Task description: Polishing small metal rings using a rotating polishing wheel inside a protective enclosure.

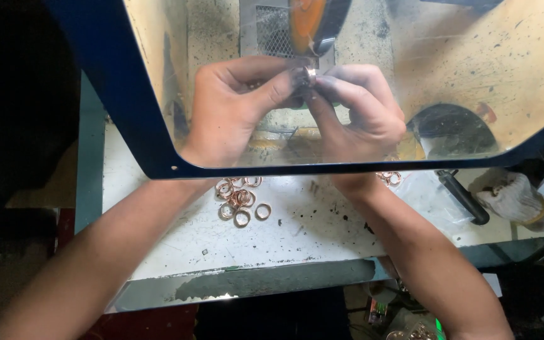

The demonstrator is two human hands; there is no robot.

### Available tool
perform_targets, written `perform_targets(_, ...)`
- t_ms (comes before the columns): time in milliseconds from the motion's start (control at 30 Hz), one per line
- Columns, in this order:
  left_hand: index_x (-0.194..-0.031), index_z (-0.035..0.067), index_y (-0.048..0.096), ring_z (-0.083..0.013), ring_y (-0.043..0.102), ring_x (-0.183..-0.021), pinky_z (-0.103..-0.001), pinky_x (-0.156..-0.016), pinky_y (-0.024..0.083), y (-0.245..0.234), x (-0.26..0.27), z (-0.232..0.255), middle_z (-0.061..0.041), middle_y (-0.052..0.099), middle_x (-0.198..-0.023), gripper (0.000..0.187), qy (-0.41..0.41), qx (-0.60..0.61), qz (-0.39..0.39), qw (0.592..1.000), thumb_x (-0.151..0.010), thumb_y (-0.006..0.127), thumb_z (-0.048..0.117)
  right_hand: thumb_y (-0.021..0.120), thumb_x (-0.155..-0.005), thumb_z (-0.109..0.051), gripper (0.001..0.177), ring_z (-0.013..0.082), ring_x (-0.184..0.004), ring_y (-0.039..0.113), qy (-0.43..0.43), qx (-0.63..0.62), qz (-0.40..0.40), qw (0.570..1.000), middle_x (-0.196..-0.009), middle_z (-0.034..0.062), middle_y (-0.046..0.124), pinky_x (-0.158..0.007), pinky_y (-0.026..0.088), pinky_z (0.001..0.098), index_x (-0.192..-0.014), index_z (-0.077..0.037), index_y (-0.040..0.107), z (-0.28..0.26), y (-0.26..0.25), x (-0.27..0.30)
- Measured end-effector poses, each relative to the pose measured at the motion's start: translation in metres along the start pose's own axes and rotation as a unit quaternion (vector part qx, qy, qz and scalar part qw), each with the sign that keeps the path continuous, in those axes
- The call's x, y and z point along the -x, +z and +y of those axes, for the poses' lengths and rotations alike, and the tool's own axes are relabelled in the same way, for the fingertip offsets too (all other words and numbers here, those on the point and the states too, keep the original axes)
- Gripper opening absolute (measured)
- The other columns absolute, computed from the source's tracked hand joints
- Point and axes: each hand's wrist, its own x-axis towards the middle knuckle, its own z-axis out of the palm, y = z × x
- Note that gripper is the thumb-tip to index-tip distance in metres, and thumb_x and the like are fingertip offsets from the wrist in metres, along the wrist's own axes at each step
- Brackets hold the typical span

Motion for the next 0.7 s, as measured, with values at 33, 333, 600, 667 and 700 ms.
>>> perform_targets(33,-0.106,0.004,0.076,-0.0255,0.078,-0.096,-0.036,-0.087,0.072,0.001,-0.002,-0.003,-0.016,0.078,-0.106,0.02,-0.067,0.081,0.029,0.994,-0.09,0.078,0.017,0.078,-0.097,0.014,0.018,0.0266,-0.093,0.065,0.003,0.008,0.004,1.0,-0.101,0.0168,0.064,-0.082,0.06,0.0349,-0.11,0.004,0.07,0.005,0.001,0.001)
perform_targets(333,-0.104,0.002,0.079,-0.0214,0.075,-0.098,-0.034,-0.092,0.065,-0.008,-0.011,-0.028,-0.014,0.079,-0.107,0.02,-0.199,0.194,0.029,0.96,-0.092,0.074,0.017,0.08,-0.098,0.009,0.019,0.0203,-0.092,0.062,0.046,0.001,0.014,0.999,-0.099,0.0101,0.063,-0.078,0.054,0.0298,-0.111,-0.003,0.073,0.032,0.007,0.003)
perform_targets(600,-0.103,-0.002,0.079,-0.0215,0.077,-0.087,-0.031,-0.082,0.069,-0.005,-0.018,-0.022,-0.016,0.08,-0.1,0.022,-0.224,0.122,0.065,0.965,-0.088,0.075,0.014,0.077,-0.098,0.002,0.009,0.0193,-0.082,0.065,0.136,-0.072,0.018,0.988,-0.1,0.0125,0.064,-0.069,0.064,0.0285,-0.106,0.002,0.072,0.03,0.011,0.001)
perform_targets(667,-0.101,-0.004,0.078,-0.0208,0.076,-0.08,-0.031,-0.078,0.069,-0.006,-0.019,-0.021,-0.016,0.08,-0.095,0.029,-0.208,0.101,0.065,0.971,-0.084,0.078,0.019,0.075,-0.097,-0.002,0.009,0.0215,-0.08,0.07,0.21,-0.18,0.014,0.961,-0.103,0.0112,0.067,-0.064,0.07,0.0314,-0.104,0.001,0.071,0.029,0.012,0.0)
perform_targets(700,-0.101,-0.004,0.078,-0.0208,0.076,-0.08,-0.031,-0.078,0.069,-0.005,-0.019,-0.018,-0.016,0.08,-0.095,0.029,-0.211,0.102,0.062,0.97,-0.084,0.078,0.019,0.075,-0.097,-0.002,0.009,0.0215,-0.08,0.07,0.212,-0.178,0.016,0.961,-0.103,0.0112,0.067,-0.064,0.07,0.0314,-0.104,0.001,0.071,0.028,0.012,-0.001)
